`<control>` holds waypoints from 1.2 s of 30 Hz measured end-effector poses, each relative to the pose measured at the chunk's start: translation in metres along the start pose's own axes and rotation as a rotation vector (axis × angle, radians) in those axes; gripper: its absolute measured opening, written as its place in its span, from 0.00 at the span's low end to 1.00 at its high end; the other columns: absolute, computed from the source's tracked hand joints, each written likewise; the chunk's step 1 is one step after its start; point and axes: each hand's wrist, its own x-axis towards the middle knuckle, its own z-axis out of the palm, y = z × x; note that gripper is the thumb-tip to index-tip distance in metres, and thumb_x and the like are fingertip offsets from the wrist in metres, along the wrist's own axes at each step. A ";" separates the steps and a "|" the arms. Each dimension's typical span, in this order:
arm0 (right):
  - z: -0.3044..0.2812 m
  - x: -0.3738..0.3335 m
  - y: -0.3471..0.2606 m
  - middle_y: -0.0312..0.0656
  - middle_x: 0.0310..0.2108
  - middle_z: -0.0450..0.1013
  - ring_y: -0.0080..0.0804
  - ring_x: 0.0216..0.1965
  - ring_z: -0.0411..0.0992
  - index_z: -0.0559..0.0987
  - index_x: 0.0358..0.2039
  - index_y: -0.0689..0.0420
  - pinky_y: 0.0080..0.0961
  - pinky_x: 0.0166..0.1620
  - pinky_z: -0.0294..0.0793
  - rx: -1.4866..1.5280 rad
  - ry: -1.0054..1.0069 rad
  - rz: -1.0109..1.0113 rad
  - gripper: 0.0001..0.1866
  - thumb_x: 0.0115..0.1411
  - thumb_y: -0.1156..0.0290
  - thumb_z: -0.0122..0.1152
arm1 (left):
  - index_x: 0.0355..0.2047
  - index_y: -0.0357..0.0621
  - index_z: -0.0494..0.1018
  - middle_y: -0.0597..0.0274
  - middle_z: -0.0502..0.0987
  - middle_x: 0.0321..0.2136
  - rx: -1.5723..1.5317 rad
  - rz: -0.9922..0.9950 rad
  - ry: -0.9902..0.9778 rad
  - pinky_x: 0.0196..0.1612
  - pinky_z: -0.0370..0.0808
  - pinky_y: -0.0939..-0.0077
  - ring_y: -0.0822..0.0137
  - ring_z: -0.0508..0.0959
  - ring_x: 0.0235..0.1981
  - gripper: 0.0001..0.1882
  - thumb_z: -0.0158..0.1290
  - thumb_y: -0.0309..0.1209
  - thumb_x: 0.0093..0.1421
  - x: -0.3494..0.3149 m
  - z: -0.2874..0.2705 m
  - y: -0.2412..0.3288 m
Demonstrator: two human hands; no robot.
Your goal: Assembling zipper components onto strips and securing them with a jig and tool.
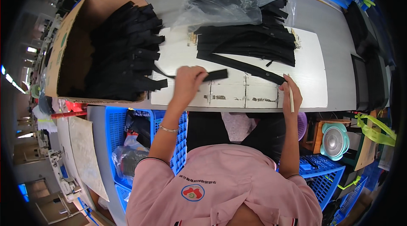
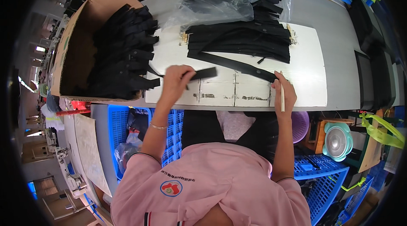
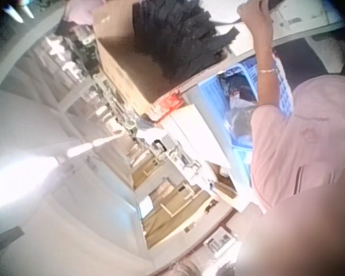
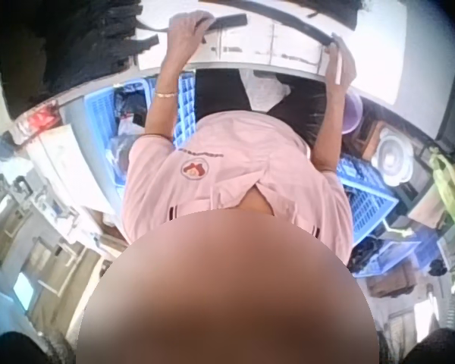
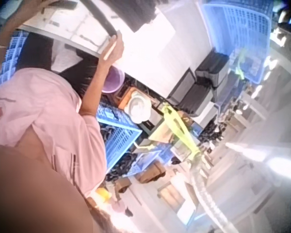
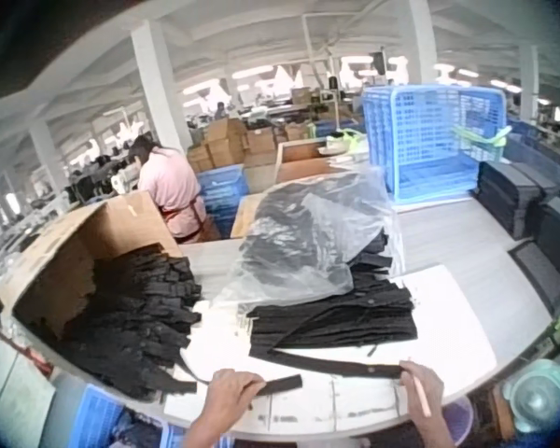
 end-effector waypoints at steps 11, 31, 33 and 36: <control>0.011 -0.048 -0.014 0.42 0.50 0.80 0.43 0.52 0.75 0.79 0.53 0.57 0.44 0.61 0.66 -0.394 -0.123 -0.519 0.19 0.60 0.76 0.65 | 0.34 0.44 0.82 0.59 0.80 0.30 -0.286 0.155 0.106 0.44 0.69 0.60 0.55 0.78 0.35 0.06 0.63 0.30 0.57 -0.007 0.120 0.105; -0.021 -0.057 0.015 0.39 0.50 0.78 0.37 0.57 0.74 0.77 0.56 0.53 0.47 0.68 0.56 -0.777 0.025 -0.427 0.22 0.62 0.72 0.66 | 0.59 0.44 0.75 0.56 0.72 0.63 0.070 -0.061 0.156 0.72 0.43 0.37 0.50 0.64 0.68 0.23 0.58 0.32 0.64 -0.092 0.076 0.060; -0.021 -0.057 0.014 0.38 0.49 0.79 0.35 0.56 0.74 0.77 0.56 0.52 0.49 0.69 0.54 -0.782 0.036 -0.442 0.21 0.62 0.72 0.66 | 0.63 0.44 0.72 0.56 0.70 0.65 0.138 -0.151 0.139 0.72 0.39 0.35 0.49 0.61 0.71 0.25 0.58 0.34 0.66 -0.106 0.066 0.047; -0.022 -0.057 0.016 0.38 0.48 0.79 0.35 0.54 0.76 0.77 0.56 0.52 0.50 0.69 0.53 -0.800 0.061 -0.483 0.21 0.62 0.74 0.65 | 0.64 0.45 0.71 0.55 0.68 0.67 0.157 -0.161 0.125 0.72 0.36 0.36 0.49 0.59 0.72 0.28 0.59 0.36 0.66 -0.112 0.055 0.036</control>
